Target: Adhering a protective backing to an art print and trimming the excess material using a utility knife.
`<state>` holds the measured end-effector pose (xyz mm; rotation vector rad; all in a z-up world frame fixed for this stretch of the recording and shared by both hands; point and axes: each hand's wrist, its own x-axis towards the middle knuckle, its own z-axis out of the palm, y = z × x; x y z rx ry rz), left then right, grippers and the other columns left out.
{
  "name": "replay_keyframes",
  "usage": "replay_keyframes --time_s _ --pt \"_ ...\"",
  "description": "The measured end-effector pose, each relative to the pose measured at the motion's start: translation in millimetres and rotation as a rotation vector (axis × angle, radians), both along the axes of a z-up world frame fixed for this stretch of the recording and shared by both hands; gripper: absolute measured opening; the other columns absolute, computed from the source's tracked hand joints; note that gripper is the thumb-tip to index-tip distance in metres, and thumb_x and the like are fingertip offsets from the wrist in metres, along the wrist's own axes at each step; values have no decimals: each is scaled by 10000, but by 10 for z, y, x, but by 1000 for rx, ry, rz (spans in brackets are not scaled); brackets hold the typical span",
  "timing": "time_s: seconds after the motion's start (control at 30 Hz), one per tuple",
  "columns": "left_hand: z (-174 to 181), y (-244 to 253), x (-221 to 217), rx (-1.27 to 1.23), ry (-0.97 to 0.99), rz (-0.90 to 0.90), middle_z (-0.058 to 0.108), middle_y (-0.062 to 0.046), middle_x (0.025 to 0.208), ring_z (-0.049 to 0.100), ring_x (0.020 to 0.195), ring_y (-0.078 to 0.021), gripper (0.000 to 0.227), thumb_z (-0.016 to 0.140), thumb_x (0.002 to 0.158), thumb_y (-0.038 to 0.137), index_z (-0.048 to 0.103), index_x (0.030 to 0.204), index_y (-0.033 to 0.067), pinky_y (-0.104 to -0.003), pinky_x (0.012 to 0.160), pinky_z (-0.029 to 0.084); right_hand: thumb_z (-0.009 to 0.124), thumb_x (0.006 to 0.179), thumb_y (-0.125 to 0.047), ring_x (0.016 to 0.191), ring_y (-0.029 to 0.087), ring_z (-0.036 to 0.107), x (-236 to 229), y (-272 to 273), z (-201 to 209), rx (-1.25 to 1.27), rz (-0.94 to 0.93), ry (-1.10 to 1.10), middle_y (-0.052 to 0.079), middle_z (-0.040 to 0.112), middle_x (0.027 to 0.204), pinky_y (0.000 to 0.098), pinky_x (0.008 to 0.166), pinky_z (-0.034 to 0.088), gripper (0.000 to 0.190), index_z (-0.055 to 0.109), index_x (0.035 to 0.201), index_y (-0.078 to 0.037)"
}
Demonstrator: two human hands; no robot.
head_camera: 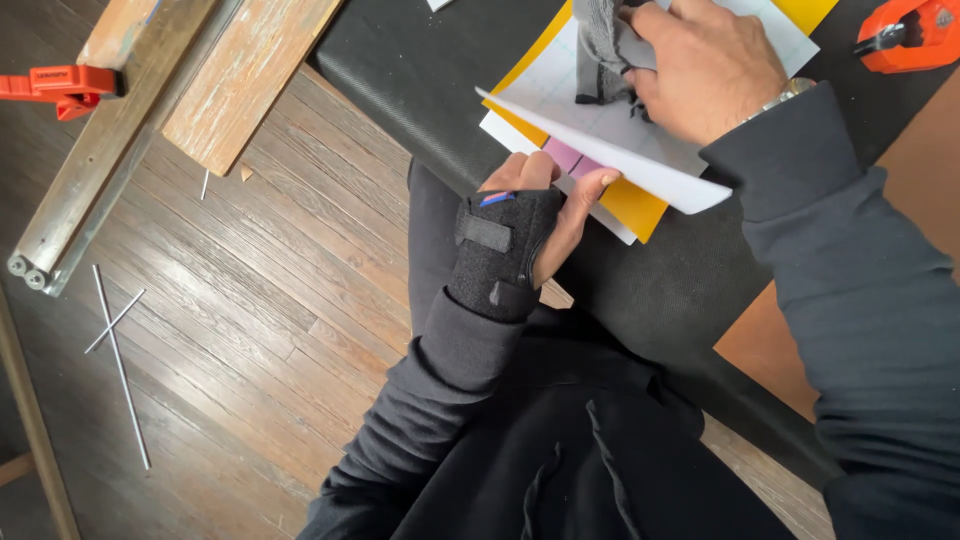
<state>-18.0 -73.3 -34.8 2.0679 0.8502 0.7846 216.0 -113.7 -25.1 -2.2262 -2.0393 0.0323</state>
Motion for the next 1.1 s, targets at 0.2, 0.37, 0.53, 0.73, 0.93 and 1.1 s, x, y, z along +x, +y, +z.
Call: replay_keyframes --time_s 0.2,0.37,0.53,0.73,0.93,1.1 --pt "-113 -79 -262 70 -99 -98 664 -144 1089 650 986 -315 405 809 968 308 628 1150 -5 -416 875 553 800 979 -182 870 363 693 -98 -47 -32 -5 -15 1 153 648 1152 480 749 565 357 664 1264 -15" --pt "-241 -53 -513 55 -12 -290 617 -138 1303 578 1194 -354 454 810 876 218 646 1270 63 -455 1035 505 797 1002 -186 914 365 686 -201 -87 -38 13 18 -7 141 643 1129 479 788 566 334 667 1267 -31" --pt "-654 -201 -620 149 190 -377 621 -153 1302 559 1217 -373 568 822 780 346 660 1238 52 -486 877 450 785 988 -181 893 358 670 -298 -71 -8 -12 26 -20 145 622 1118 480 762 557 361 670 1299 -39" --pt "-1369 -381 -487 432 148 -290 633 -119 1350 581 1271 -325 554 722 809 400 681 1275 102 -468 1002 485 770 980 -177 838 343 666 -471 -76 45 -61 13 19 149 605 1065 474 740 562 421 662 1366 -48" --pt "-1716 -418 -450 579 94 -69 646 -50 1364 624 1265 -266 406 711 962 334 684 1314 134 -393 996 513 771 952 -170 831 346 669 -676 -77 107 -73 24 38 147 602 1056 475 728 566 426 662 1347 -52" --pt "-1349 -344 -524 424 48 -114 630 -63 1365 613 1264 -277 401 732 949 273 649 1314 130 -395 1019 506 762 919 -148 799 342 668 -855 -94 155 -110 13 82 152 595 1034 466 696 568 435 656 1329 -48"
